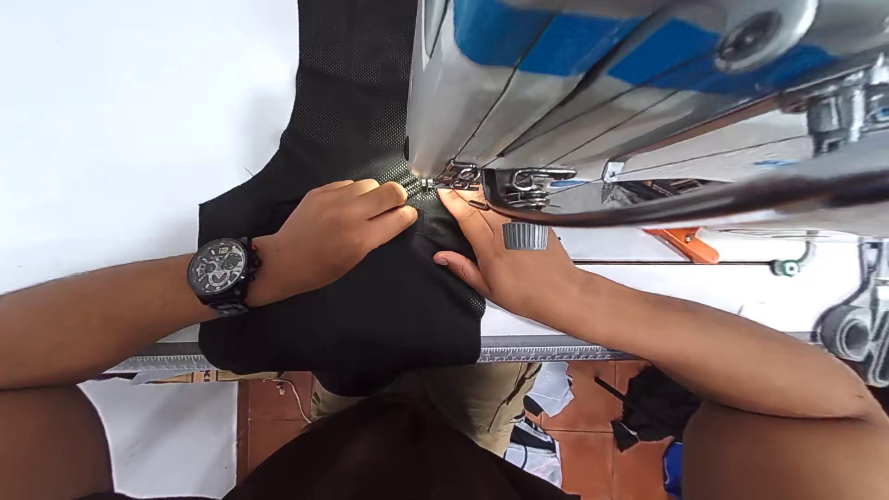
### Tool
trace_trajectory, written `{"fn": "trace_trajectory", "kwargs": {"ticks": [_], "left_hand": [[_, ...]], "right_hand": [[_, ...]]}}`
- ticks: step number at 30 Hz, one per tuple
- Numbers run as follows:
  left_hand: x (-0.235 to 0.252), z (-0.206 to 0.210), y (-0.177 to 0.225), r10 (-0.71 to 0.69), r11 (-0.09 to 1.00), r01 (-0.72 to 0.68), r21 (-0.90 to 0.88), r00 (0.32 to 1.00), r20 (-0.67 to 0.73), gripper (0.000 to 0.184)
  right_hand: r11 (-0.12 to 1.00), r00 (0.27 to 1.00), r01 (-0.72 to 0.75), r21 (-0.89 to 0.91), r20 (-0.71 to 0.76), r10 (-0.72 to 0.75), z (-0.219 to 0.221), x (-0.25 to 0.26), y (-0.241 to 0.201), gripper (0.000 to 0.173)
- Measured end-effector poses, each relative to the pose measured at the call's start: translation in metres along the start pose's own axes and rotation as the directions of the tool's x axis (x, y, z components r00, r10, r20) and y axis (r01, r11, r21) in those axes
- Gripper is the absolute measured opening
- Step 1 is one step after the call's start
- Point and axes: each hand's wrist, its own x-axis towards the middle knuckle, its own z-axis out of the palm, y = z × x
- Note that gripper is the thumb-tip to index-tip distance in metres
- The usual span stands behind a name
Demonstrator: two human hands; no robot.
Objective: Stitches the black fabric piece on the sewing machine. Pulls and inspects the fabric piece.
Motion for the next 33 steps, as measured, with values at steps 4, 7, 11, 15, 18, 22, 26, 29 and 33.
{"fn": "trace_trajectory", "kwargs": {"ticks": [4,7,11,15,18,22,26,29,33], "left_hand": [[0.009,-0.001,-0.015,0.027,0.999,-0.028,-0.021,0.997,-0.071,0.024],[0.013,0.001,-0.023,0.029,0.999,-0.031,-0.03,0.998,-0.062,0.024],[0.015,0.001,-0.025,0.01,0.999,-0.012,-0.047,0.999,-0.049,0.024],[0.019,0.0,-0.023,-0.006,0.997,0.001,-0.076,0.998,-0.061,0.022],[0.019,0.001,-0.026,0.016,1.0,-0.018,-0.012,0.994,-0.111,0.02],[0.02,0.0,-0.027,0.019,1.0,-0.019,0.002,0.993,-0.115,0.022],[0.02,0.001,-0.029,0.02,1.0,-0.02,0.0,0.994,-0.11,0.022],[0.022,0.002,-0.032,0.005,1.0,-0.005,-0.004,0.994,-0.107,0.019],[0.023,0.001,-0.033,0.001,1.0,-0.001,0.002,0.995,-0.104,0.02]], "right_hand": [[0.999,0.996,-0.034,-0.011,0.081,0.034,-0.006,0.009,0.008,0.07],[0.998,0.991,-0.064,0.01,0.122,0.062,-0.008,0.014,0.013,0.068],[0.998,0.987,-0.057,0.004,0.149,0.056,-0.01,0.018,0.018,0.065],[0.998,0.983,-0.066,-0.001,0.174,0.066,-0.015,0.02,0.018,0.064],[0.998,0.986,-0.06,-0.007,0.157,0.061,-0.018,0.022,0.019,0.064],[0.996,0.987,-0.08,0.026,0.143,0.075,-0.009,0.019,0.02,0.066],[0.997,0.982,-0.071,0.006,0.174,0.068,-0.011,0.021,0.023,0.067],[0.997,0.98,-0.065,0.047,0.19,0.055,-0.013,0.025,0.029,0.061],[0.998,0.98,-0.054,0.033,0.192,0.047,-0.017,0.027,0.032,0.061]]}}
